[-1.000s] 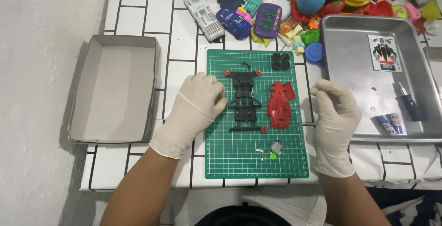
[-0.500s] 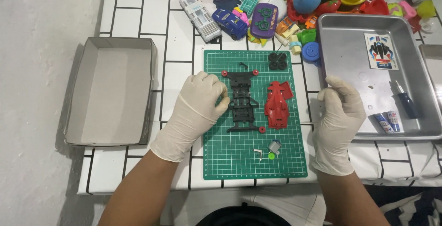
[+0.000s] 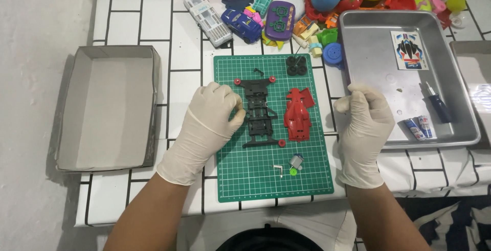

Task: Assembling a plastic toy car chassis by fitting and snapping small components together on a cutting mat.

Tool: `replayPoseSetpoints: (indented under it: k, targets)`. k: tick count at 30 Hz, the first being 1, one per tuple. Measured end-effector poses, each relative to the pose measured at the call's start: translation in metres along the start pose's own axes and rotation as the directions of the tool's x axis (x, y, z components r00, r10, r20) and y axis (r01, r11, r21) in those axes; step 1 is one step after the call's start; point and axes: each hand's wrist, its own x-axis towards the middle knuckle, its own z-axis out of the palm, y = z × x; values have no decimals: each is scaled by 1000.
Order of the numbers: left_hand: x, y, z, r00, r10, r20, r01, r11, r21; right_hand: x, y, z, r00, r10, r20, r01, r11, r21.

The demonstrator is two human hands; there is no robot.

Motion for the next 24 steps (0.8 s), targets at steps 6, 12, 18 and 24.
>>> replayPoseSetpoints:
  k: [6, 12, 18, 24]
  targets:
    - [0, 1, 1, 1000, -20, 11, 20, 1000, -9, 1, 6, -6, 996, -56, 65, 60, 997, -48]
    - [1, 3, 0, 1000, -15, -8, 15, 1000, -10, 11, 30, -16, 988, -100, 118, 98, 995, 23]
    - [1, 2, -2, 1000, -10, -11, 10, 1000, -7, 8, 28, -16, 965, -180, 190, 157, 979, 130]
    - [1, 2, -1, 999, -8, -31, 8, 1000, -10, 17, 47, -25, 958, -211, 192, 190, 974, 125]
